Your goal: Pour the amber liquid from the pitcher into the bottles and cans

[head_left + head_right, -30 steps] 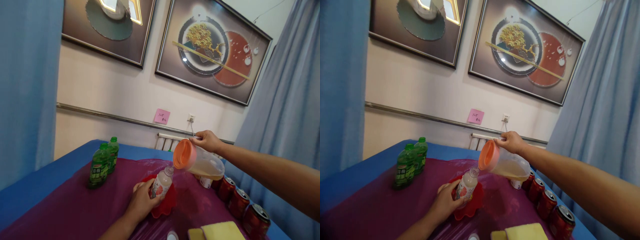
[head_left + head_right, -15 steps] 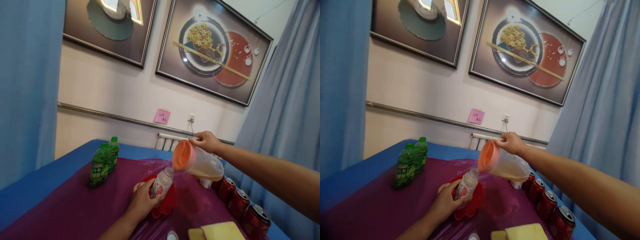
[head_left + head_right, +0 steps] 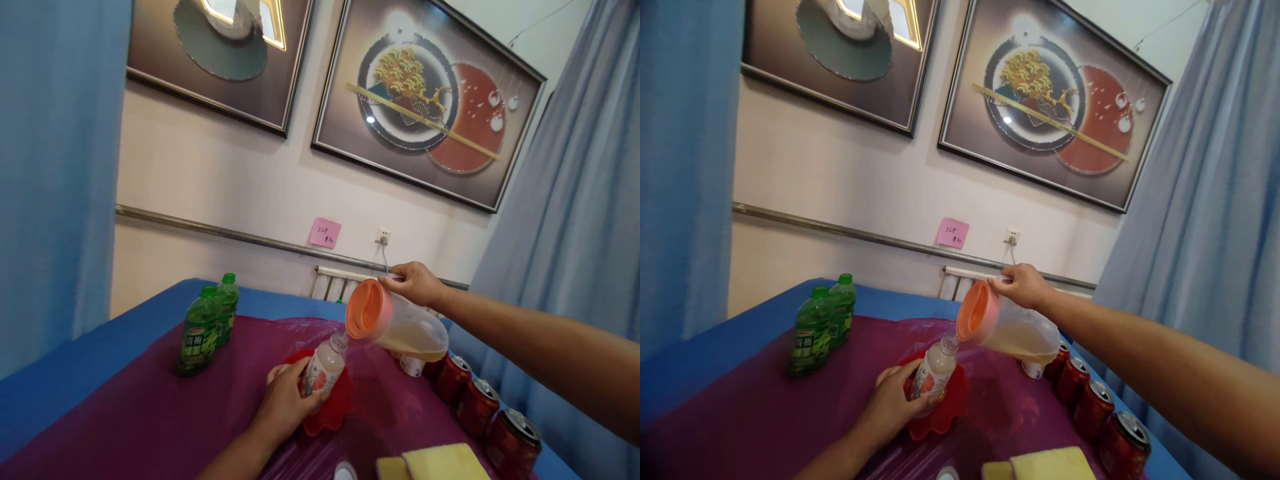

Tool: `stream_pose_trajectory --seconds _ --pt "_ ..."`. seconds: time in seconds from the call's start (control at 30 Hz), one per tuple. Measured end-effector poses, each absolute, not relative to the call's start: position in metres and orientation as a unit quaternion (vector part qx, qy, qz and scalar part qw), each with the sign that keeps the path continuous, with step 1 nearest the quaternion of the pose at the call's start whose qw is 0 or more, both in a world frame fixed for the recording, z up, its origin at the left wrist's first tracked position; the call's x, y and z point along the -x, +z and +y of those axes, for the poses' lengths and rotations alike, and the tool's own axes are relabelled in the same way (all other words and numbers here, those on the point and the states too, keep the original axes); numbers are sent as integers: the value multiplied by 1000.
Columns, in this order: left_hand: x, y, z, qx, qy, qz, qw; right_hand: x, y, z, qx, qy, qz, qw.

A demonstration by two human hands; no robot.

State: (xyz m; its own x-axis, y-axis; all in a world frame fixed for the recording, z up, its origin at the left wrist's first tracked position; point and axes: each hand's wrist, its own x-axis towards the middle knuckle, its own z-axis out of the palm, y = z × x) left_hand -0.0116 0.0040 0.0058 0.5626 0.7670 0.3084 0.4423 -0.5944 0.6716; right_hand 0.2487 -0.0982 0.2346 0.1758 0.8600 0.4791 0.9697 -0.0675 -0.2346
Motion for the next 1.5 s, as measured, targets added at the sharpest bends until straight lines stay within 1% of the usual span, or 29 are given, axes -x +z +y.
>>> stream_pose_trajectory --seconds 0.87,1.5 --pt "11 10 2 -840 297 369 263 -250 232 -98 723 -105 -636 249" --pt "11 3 6 -842 297 365 265 -255 229 -96 717 -111 -644 245"
